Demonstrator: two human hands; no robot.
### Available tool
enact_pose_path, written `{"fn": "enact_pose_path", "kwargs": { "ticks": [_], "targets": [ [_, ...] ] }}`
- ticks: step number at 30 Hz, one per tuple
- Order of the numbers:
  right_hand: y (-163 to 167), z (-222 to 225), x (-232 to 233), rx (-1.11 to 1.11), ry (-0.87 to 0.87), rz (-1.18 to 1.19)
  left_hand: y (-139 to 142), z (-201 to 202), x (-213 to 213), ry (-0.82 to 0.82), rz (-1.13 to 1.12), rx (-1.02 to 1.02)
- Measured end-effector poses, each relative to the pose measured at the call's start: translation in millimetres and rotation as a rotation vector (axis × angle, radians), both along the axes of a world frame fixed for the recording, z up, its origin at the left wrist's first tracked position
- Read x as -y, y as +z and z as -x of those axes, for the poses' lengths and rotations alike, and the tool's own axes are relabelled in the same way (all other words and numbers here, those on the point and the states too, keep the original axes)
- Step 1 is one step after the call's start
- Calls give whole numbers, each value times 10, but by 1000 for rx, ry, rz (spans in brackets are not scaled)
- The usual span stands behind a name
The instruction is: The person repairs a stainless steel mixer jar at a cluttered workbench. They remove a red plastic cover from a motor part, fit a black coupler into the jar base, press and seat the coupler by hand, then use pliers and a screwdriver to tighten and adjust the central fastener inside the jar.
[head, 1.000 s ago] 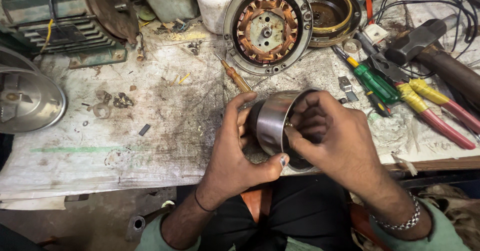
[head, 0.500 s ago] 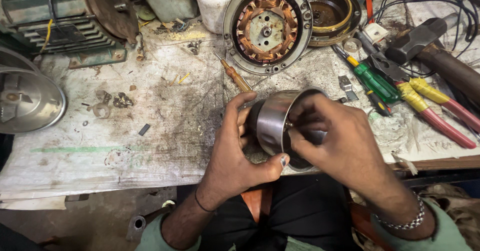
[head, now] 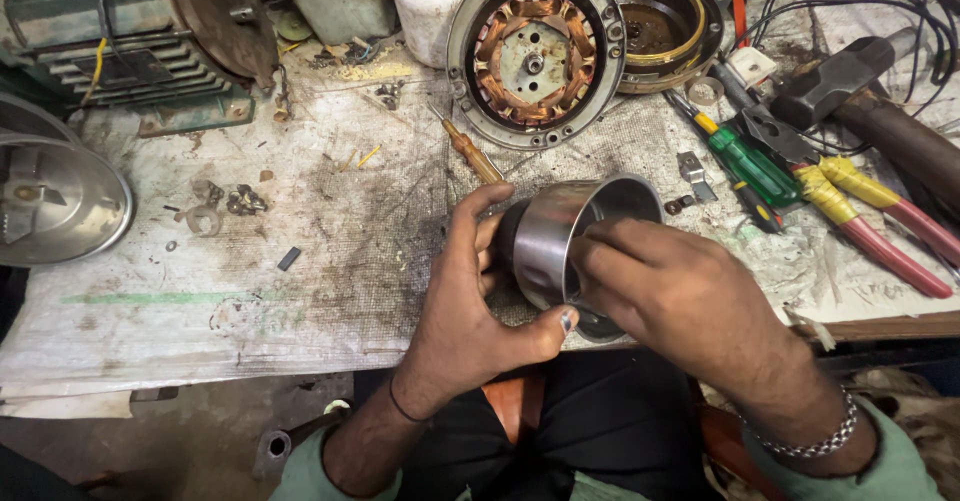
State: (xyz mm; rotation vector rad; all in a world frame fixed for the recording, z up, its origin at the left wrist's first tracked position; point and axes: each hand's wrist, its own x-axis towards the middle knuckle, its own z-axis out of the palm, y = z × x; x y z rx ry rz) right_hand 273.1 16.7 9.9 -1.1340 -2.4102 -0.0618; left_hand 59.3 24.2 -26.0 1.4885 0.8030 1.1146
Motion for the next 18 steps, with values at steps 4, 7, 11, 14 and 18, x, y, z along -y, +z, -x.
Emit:
{"fn": "enact_pose_path", "kwargs": {
  "ticks": [4, 7, 11, 14, 18],
  "targets": [
    [-3, -13, -26, 98, 43, -70, 4, 1, 7, -7, -8, 1],
    [-13, -31, -57, 93, 97, -109, 6, 0, 3, -14, 3, 14],
    [-31, -56, -87, 94, 127, -81, 8, 1, 8, -18, 7, 13],
    [-43, -66, -91, 60, 123, -61, 10, 9, 15, -10, 10, -5],
    [-48, -66, -90, -1, 98, -5, -1, -6, 12, -15, 15, 36]
  ]
}}
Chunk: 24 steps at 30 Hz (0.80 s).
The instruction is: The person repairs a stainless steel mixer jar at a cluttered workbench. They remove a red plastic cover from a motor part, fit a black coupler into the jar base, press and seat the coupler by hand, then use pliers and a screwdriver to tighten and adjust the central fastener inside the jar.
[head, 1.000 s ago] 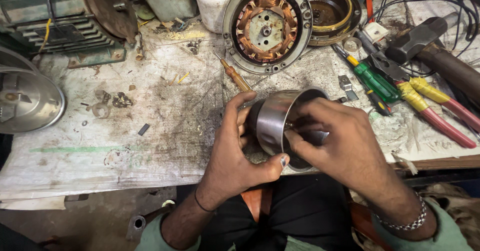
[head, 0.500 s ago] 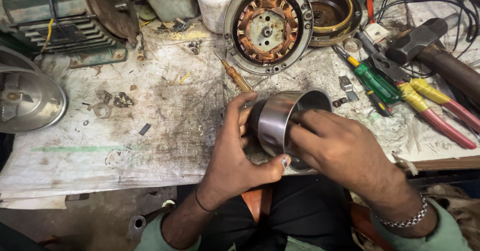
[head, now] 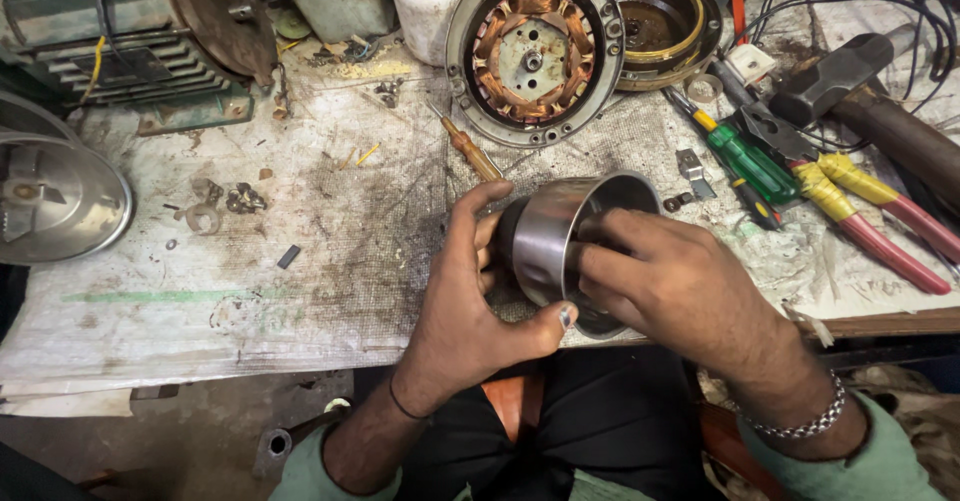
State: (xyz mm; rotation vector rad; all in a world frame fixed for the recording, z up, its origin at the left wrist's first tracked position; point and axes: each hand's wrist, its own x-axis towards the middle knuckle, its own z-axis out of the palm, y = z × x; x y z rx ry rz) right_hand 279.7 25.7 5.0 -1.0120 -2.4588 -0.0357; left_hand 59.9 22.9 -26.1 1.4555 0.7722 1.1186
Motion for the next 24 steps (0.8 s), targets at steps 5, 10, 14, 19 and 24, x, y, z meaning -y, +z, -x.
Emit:
{"fn": "enact_pose_path", "kwargs": {
  "ticks": [5, 10, 14, 19, 24],
  "targets": [
    [24, 11, -23, -196, -121, 215, -18, -2, -18, -21, 28, 29],
    [44, 52, -24, -348, -189, 318, -20, 3, -13, -20, 9, 23],
    [40, 102, 1, -401, -241, 343, -11, 11, -17, -15, 1, -7],
    [40, 130, 25, -398, -282, 349, 0, 10, -8, -2, 3, -27],
    [27, 165, 40, -345, -286, 272, 6, 14, -9, 1, -5, -37]
  ]
}}
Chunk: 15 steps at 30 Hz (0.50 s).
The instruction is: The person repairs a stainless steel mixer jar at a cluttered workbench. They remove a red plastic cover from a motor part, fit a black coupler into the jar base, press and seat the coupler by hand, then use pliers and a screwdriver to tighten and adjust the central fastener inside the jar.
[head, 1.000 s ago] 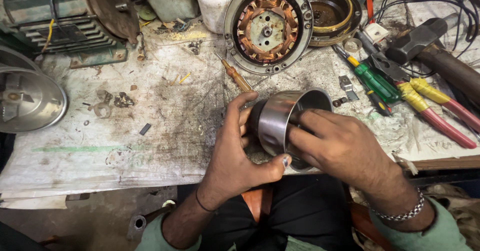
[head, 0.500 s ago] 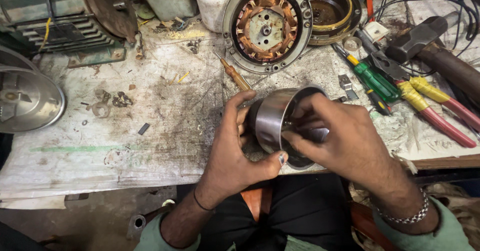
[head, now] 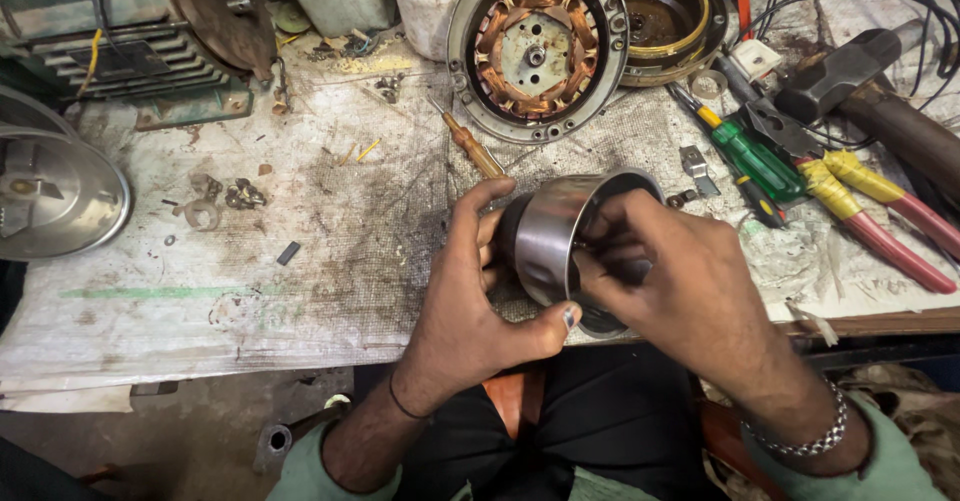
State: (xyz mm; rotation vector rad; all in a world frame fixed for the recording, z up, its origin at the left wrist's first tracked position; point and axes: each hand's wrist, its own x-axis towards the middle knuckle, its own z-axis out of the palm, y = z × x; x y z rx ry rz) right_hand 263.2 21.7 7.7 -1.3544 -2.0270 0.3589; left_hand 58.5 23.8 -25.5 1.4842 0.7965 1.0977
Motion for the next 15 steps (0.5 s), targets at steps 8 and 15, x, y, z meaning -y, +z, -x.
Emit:
{"fn": "enact_pose_path", "kwargs": {
  "ticks": [8, 15],
  "targets": [
    [-8, -52, -62, -83, 87, 47, -47, -8, -20, -24, 25, 81],
    [-14, -86, -41, -92, 3, -2, -61, -2, -29, -23, 22, 57]
  ]
}}
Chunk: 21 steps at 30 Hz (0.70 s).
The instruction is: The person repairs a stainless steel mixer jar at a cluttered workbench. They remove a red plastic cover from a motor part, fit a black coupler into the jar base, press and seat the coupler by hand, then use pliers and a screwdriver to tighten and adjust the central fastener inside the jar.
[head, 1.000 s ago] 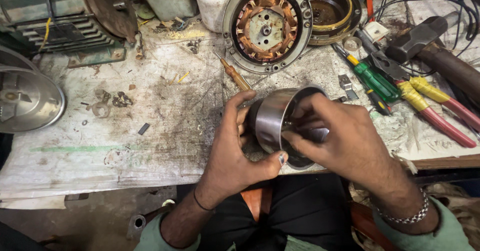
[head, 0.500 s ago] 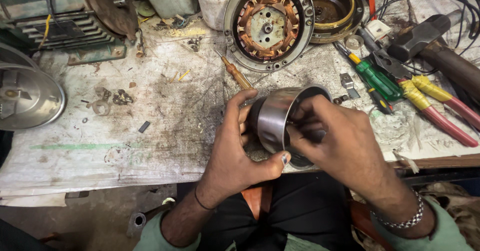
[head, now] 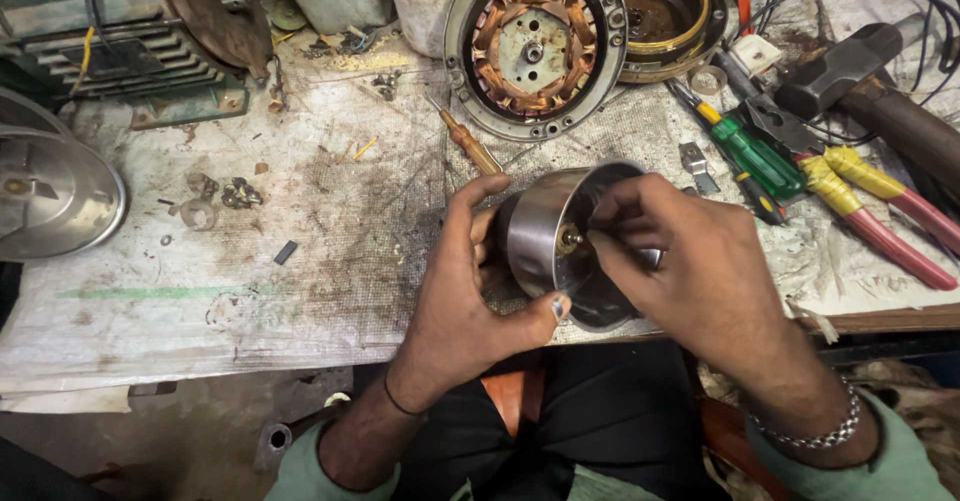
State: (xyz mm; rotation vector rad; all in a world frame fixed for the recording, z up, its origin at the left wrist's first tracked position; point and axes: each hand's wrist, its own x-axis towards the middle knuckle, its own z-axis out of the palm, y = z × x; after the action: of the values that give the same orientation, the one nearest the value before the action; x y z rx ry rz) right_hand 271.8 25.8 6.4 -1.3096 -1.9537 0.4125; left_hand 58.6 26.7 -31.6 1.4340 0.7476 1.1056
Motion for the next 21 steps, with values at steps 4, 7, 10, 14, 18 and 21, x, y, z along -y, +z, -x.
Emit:
{"fn": "enact_pose_path", "kwargs": {
  "ticks": [4, 7, 10, 14, 18, 21],
  "targets": [
    [36, -47, 38, 71, -3, -39, -1, 16, -14, -19, 38, 32],
    [57, -50, 50, 210, 9, 41, -15, 24, -36, -57, 81, 89],
    [98, -101, 95, 211, 24, -25, -42, 37, -49, -91, 117, 154],
    [253, -444, 99, 308, -295, -134, -74, 79, -65, -103, 164, 158],
    [305, -786, -54, 572, -503, -197, -96, 76, -75, -114, 164, 171],
    [273, -952, -156, 721, -480, -16, -107, 63, -89, -124, 141, 168]
  ]
}}
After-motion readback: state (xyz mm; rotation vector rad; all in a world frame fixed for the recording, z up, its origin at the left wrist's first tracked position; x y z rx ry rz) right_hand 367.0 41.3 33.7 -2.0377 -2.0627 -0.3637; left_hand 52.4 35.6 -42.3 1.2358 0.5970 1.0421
